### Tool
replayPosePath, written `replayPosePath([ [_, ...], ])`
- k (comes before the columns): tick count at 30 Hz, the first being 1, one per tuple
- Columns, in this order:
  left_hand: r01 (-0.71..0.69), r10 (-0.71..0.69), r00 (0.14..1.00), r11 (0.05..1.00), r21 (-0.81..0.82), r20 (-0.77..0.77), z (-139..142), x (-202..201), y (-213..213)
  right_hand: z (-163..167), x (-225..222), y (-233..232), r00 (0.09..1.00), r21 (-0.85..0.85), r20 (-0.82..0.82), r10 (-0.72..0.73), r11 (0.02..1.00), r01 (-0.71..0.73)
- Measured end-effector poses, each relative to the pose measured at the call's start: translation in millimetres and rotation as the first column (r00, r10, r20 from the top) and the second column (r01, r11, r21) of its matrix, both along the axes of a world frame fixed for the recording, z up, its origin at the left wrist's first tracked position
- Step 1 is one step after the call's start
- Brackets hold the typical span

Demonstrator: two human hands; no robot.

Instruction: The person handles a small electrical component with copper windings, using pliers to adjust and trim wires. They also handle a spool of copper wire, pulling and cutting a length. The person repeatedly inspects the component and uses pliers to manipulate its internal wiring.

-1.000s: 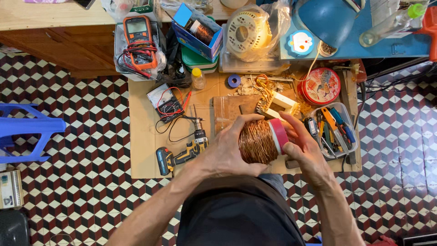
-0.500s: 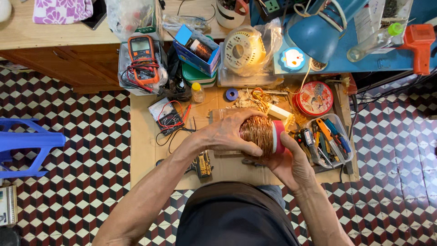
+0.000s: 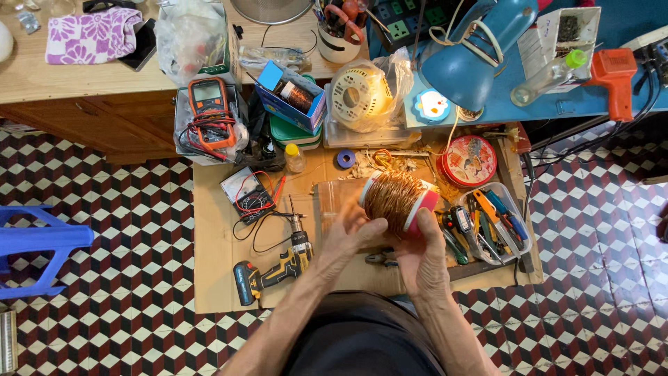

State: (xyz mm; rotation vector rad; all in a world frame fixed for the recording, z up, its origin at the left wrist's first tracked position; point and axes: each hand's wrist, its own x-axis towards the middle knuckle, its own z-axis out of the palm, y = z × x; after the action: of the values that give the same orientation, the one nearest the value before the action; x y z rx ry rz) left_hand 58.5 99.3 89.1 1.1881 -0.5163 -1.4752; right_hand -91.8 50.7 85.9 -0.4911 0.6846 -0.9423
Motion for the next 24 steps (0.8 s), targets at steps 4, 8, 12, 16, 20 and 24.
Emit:
replayPosePath([
  [4, -0.153, 0.124, 0.933, 0.987, -0.059, -0.337, -20, -27, -2, -2, 9, 9, 0.992, -0.134, -0.112, -0.057, 0.99, 0.042],
  [8, -0.13, 0.071, 0.895, 0.986, -0.105, -0.441, -33, -22, -6, -5, 11, 18, 0.977, -0.2, -0.198, -0.086, 0.979, 0.045],
  [12, -0.192, 0.091, 0.858, 0.97, -0.152, -0.506, -35, -26, -8, -6, 3, 19, 0.967, -0.135, -0.251, -0.041, 0.991, 0.007],
  [16, -0.24, 0.18, 0.857, 0.969, -0.065, -0.483, -34, -20, -10, -10, -4, 12, 0.995, -0.047, -0.084, -0.057, 0.997, 0.053],
  [20, -0.165, 0.126, 0.93, 0.983, -0.086, -0.345, -32, -3, -3, -14, -11, -8, 0.939, -0.065, -0.341, -0.047, 0.998, 0.026],
  [24, -0.104, 0.089, 0.965, 0.993, -0.047, -0.248, -29, 2, 3, -17, -19, -20, 0.926, -0.153, -0.378, -0.02, 0.987, -0.041],
])
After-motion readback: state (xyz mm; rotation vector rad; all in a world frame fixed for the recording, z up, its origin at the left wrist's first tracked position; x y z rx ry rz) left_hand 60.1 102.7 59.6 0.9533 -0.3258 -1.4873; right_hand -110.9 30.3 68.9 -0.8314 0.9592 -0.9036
